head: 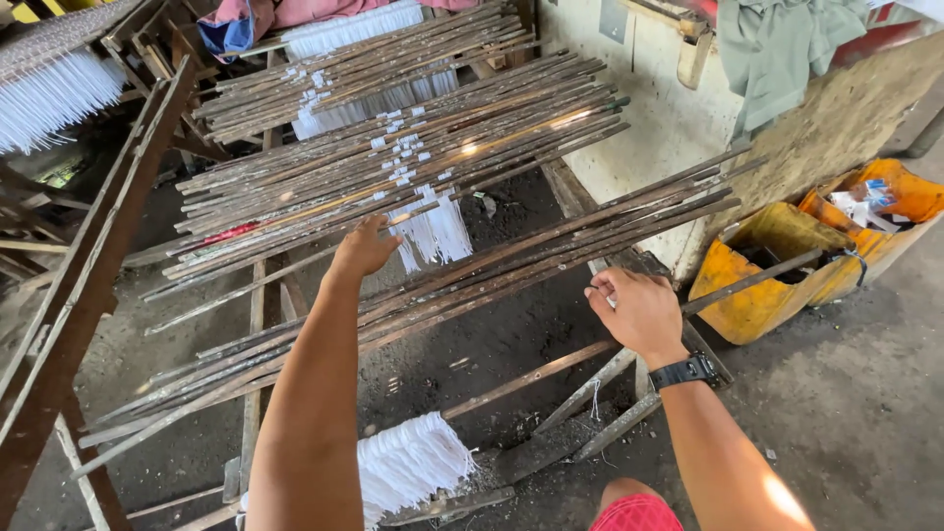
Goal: A person is seen meticulously separating and arranging bundles of white yarn on a wooden frame as part of a manual weaving or textile production process.
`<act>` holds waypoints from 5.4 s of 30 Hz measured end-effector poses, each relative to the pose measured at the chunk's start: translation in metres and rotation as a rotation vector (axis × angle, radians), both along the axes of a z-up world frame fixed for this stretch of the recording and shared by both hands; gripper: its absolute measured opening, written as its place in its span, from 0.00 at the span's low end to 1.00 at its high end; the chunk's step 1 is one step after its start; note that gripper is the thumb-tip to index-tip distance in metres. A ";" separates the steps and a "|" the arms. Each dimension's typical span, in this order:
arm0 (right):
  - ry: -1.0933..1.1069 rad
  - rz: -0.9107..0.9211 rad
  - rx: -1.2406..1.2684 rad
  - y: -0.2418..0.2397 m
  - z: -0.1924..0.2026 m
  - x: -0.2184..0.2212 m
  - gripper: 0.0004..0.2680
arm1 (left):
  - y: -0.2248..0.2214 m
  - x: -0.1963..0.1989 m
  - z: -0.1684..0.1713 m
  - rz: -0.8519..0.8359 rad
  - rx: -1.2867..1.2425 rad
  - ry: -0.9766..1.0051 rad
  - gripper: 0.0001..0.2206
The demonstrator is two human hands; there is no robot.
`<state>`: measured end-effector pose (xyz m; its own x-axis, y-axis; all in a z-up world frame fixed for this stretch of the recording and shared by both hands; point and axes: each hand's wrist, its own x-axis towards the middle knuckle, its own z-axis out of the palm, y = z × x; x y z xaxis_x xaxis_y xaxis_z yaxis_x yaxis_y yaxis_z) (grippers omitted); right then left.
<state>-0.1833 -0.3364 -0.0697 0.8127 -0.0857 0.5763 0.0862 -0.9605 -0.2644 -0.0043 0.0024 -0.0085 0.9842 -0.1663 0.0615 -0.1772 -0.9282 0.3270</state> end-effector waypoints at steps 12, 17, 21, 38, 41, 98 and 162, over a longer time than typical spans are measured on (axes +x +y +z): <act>0.158 0.003 -0.132 0.006 0.007 -0.008 0.08 | -0.011 -0.211 0.058 -0.455 0.053 -0.072 0.11; -0.323 0.435 0.569 0.045 0.015 -0.050 0.06 | 0.029 -0.301 0.028 -0.502 -0.035 -0.415 0.12; -0.430 0.339 0.791 0.137 -0.023 -0.111 0.07 | 0.050 -0.326 -0.026 -0.173 -0.003 -0.544 0.20; 0.226 0.365 1.202 0.186 -0.035 -0.112 0.04 | -0.010 -0.354 -0.084 -0.134 -1.003 -0.158 0.11; 0.350 0.413 1.197 0.184 -0.031 -0.124 0.05 | -0.019 -0.330 -0.096 -0.140 -1.015 -0.118 0.12; 0.487 0.484 1.200 0.170 -0.045 -0.124 0.05 | -0.039 -0.314 -0.136 0.005 -1.341 0.249 0.10; -0.331 0.417 -0.434 0.115 -0.009 -0.086 0.04 | -0.061 -0.278 -0.124 0.053 -1.179 -0.034 0.08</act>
<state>-0.2690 -0.2210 -0.0788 0.5029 0.4910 0.7114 0.4818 -0.8425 0.2408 -0.2818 -0.0586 -0.1323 0.9830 0.0523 0.1760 -0.1727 -0.0627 0.9830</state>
